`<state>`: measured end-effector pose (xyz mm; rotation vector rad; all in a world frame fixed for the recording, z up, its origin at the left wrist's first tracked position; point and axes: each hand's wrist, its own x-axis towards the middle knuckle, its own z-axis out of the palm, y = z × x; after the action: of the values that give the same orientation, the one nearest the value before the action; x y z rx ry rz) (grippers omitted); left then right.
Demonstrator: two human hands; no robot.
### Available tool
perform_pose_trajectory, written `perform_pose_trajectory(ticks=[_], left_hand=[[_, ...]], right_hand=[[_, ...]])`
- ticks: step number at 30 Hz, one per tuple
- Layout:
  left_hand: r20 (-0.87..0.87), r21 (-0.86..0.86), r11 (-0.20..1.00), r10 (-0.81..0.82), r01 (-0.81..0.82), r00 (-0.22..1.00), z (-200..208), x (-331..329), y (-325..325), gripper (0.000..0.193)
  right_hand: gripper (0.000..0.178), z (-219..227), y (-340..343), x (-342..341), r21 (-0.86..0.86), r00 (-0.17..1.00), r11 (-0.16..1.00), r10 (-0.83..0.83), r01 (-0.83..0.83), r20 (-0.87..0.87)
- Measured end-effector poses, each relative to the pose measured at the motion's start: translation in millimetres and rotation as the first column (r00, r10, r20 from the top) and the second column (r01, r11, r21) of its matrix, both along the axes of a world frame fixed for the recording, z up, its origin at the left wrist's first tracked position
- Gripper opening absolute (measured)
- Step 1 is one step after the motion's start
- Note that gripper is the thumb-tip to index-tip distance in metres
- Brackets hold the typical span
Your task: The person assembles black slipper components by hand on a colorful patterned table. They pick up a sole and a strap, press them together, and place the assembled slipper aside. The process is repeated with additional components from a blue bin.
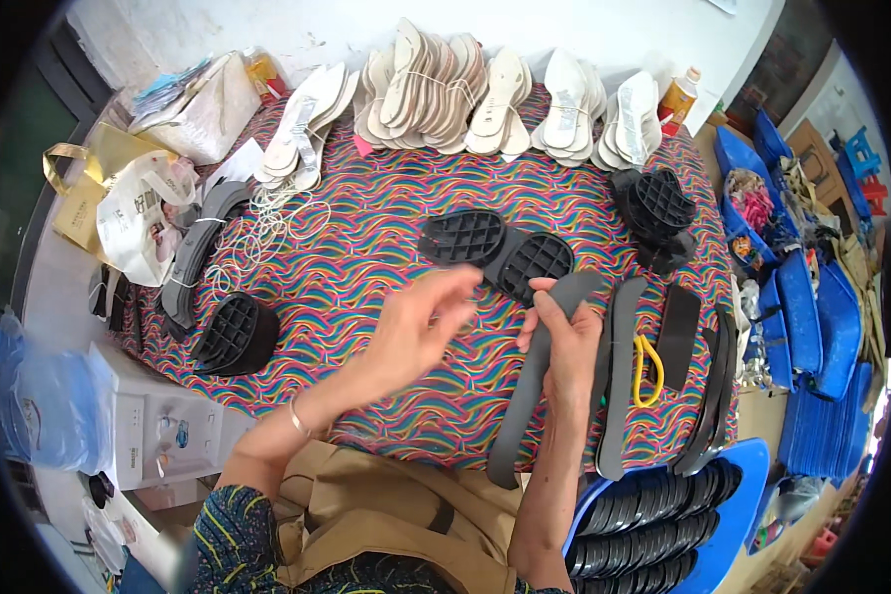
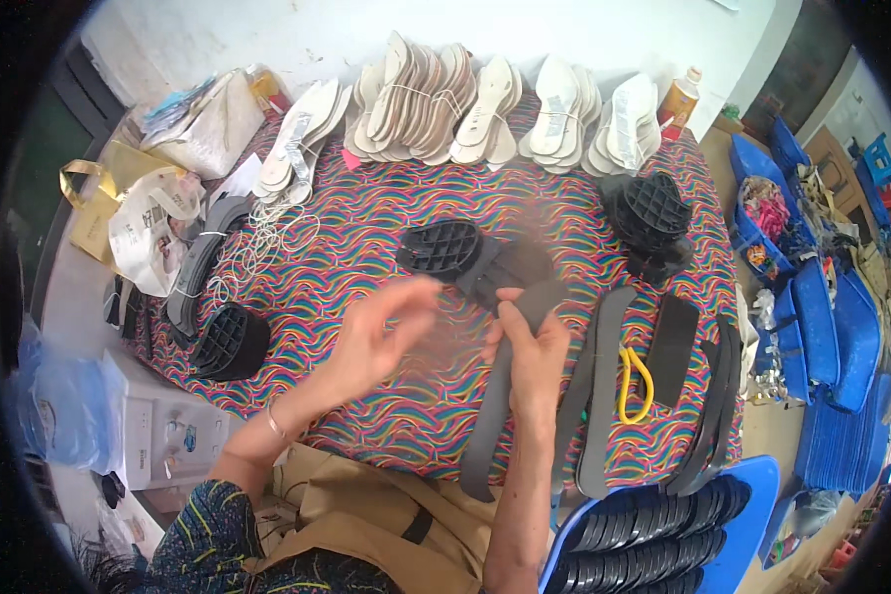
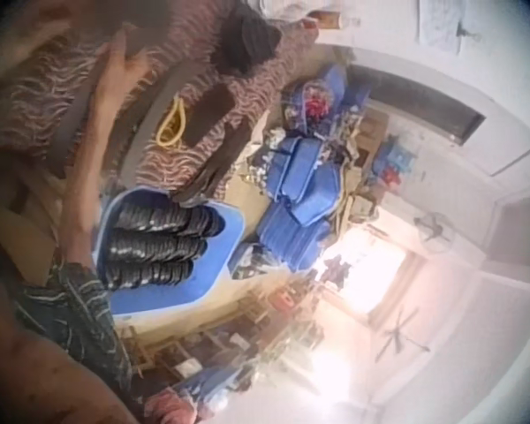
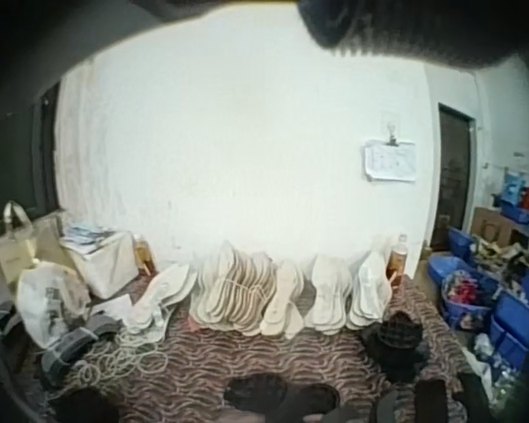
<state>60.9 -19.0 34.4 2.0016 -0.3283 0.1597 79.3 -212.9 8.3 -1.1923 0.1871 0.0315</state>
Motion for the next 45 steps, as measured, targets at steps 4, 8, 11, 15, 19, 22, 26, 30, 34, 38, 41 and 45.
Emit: perform_pose_trajectory(ticks=[4,8,11,15,19,22,26,30,34,38,41,45], left_hand=[[0.057,0.241,0.953,0.177,-0.186,0.982,-3,66,-8,0.038],[0.254,0.368,0.898,0.153,-0.242,0.955,-32,93,-22,0.049],[0.267,0.314,0.927,0.122,-0.206,0.956,-52,106,-14,0.056],[0.247,0.395,0.899,0.095,-0.190,0.964,-56,103,-13,0.048],[0.226,0.383,0.912,0.059,-0.144,0.972,-57,105,-15,0.042],[0.198,0.327,0.940,0.033,-0.098,0.980,-51,108,-1,0.038],[0.260,0.192,0.980,-0.004,-0.048,0.966,-48,135,37,0.036],[0.012,-0.297,0.917,0.284,-0.267,0.959,-51,148,60,0.035],[-0.169,-0.224,0.849,0.449,-0.478,0.877,-17,106,64,0.012],[-0.142,-0.546,0.702,0.461,-0.458,0.876,-40,68,130,0.044],[0.031,-0.393,0.773,0.553,-0.498,0.833,-34,15,108,0.042],[0.330,0.162,0.962,0.156,-0.218,0.931,-58,-47,69,0.041]], right_hand=[[0.017,-28,9,5,0.002,0.999,1.000,0.006,-0.006,0.041],[0.018,-19,8,4,0.005,0.999,1.000,0.010,-0.010,0.037],[0.018,-29,7,6,-0.078,0.998,0.997,-0.001,0.006,0.058],[0.016,-24,13,3,-0.074,0.999,0.997,-0.035,0.038,0.036],[0.018,-28,10,1,-0.075,0.997,0.997,-0.010,0.016,0.077],[0.018,-30,15,0,-0.106,0.997,0.994,0.004,0.005,0.080],[0.018,-35,20,0,-0.108,0.994,0.994,-0.007,0.019,0.112],[0.017,-26,25,5,-0.106,0.994,0.992,-0.051,0.061,0.100],[0.022,-27,8,14,-0.377,0.997,0.923,-0.061,0.074,0.047],[0.031,-28,3,14,-0.429,0.991,0.899,0.043,-0.093,-0.125],[0.023,-46,8,15,0.276,0.998,0.959,0.063,-0.066,0.022],[0.022,-47,-11,6,0.499,0.990,0.854,0.118,-0.143,0.081]])
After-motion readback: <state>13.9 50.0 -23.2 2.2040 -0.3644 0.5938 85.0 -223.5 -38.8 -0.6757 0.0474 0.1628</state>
